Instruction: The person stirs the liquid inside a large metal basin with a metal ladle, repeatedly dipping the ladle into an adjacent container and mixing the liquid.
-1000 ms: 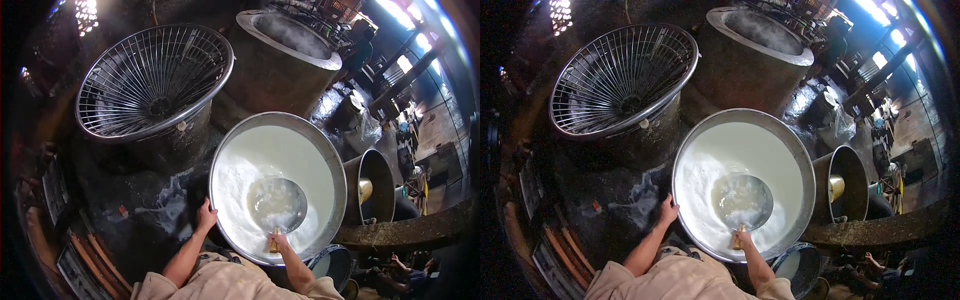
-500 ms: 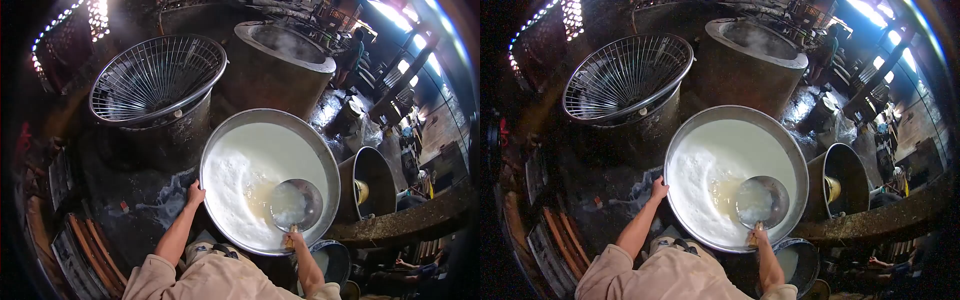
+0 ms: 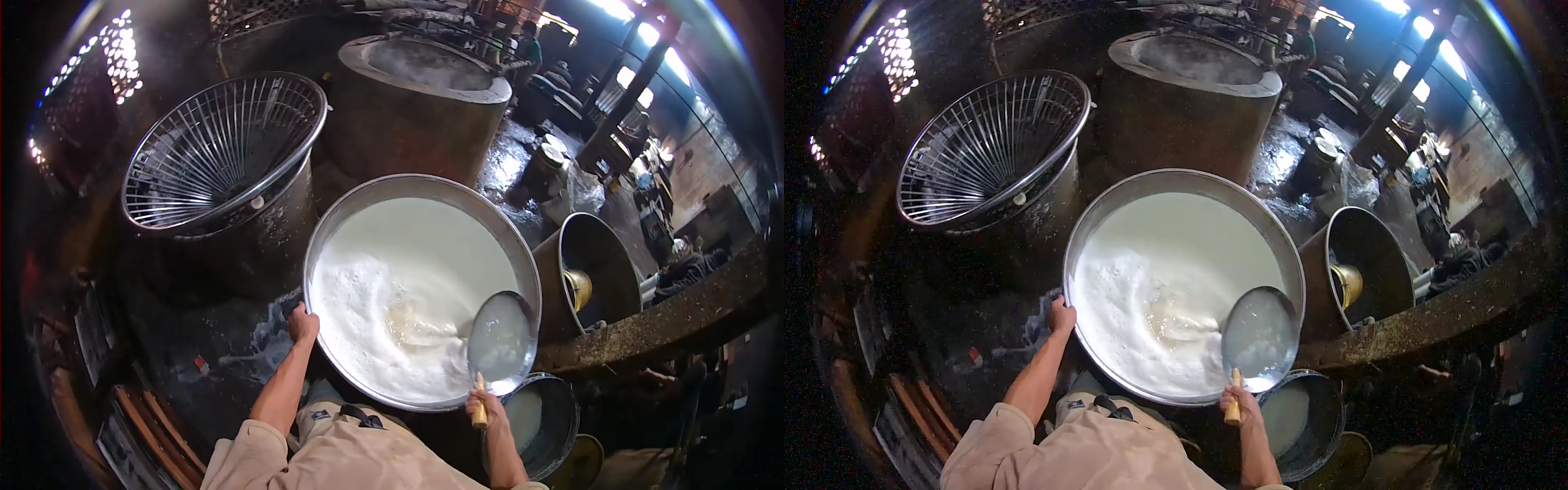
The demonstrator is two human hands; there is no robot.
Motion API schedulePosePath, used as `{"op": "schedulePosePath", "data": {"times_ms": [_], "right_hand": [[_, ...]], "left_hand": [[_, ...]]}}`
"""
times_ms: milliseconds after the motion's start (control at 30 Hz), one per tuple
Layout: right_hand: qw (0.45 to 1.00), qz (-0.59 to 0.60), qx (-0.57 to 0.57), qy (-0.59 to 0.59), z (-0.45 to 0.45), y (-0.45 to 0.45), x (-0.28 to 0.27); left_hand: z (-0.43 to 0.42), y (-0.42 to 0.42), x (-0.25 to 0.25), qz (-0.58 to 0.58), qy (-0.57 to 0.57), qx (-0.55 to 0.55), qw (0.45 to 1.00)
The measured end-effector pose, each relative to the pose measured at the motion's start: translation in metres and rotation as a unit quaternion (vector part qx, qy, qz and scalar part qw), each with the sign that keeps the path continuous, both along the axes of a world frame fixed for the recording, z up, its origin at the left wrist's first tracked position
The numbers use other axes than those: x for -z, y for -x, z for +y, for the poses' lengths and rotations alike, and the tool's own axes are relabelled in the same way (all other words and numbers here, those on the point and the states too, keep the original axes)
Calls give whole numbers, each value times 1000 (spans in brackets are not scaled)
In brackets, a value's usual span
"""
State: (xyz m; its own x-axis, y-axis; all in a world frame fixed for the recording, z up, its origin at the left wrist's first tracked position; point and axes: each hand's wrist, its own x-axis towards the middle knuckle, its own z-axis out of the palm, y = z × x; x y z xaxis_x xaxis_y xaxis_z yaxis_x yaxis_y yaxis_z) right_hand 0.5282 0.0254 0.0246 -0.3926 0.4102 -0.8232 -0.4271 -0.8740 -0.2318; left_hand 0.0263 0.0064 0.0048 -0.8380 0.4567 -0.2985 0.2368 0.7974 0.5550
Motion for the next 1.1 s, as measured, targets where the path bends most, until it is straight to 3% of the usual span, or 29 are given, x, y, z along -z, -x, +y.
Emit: {"op": "schedulePosePath", "data": {"times_ms": [100,200,233,300,400,467,533,567,600,667,733,800,833,867,933,1000,1100], "right_hand": [[996,83,21,13,-22,-38,-10],[995,67,79,2,-39,-39,-46],[994,67,84,2,-44,-40,-50],[966,177,189,6,-49,-36,-52],[964,169,202,-37,-43,-20,-49],[967,149,201,-47,-33,-3,-40],[987,-16,70,-144,-16,34,-49],[972,-151,74,-162,-9,61,-52],[972,-151,75,-163,0,83,-54],[868,-364,3,-339,27,125,-51],[851,-335,48,-401,61,168,-57],[851,-327,69,-406,96,228,-107],[791,-453,-30,-410,120,249,-120],[709,-565,-128,-403,141,266,-128],[401,-700,-209,-553,183,294,-109],[363,-711,-294,-525,208,336,-115],[365,-720,-355,-472,229,376,-105]], "left_hand": [[1,8,9,-12,-7,18,1000],[-2,15,29,3,-25,32,999],[-3,20,43,-2,-58,43,997],[-4,23,46,1,-112,57,992],[-8,28,46,-68,-165,61,982],[-9,36,41,-96,-157,71,980],[-9,46,35,-248,-197,64,946],[-6,53,34,-273,-160,77,945],[-5,60,44,-290,-213,93,928],[0,71,42,-268,-230,120,928],[5,83,36,-265,-249,158,918],[11,94,62,-248,-253,195,915],[13,98,45,-224,-202,224,927],[16,102,62,-236,-210,242,917],[21,103,29,-237,-179,247,922],[26,106,20,-204,-120,274,932],[29,102,-1,-171,-106,273,941]]}}
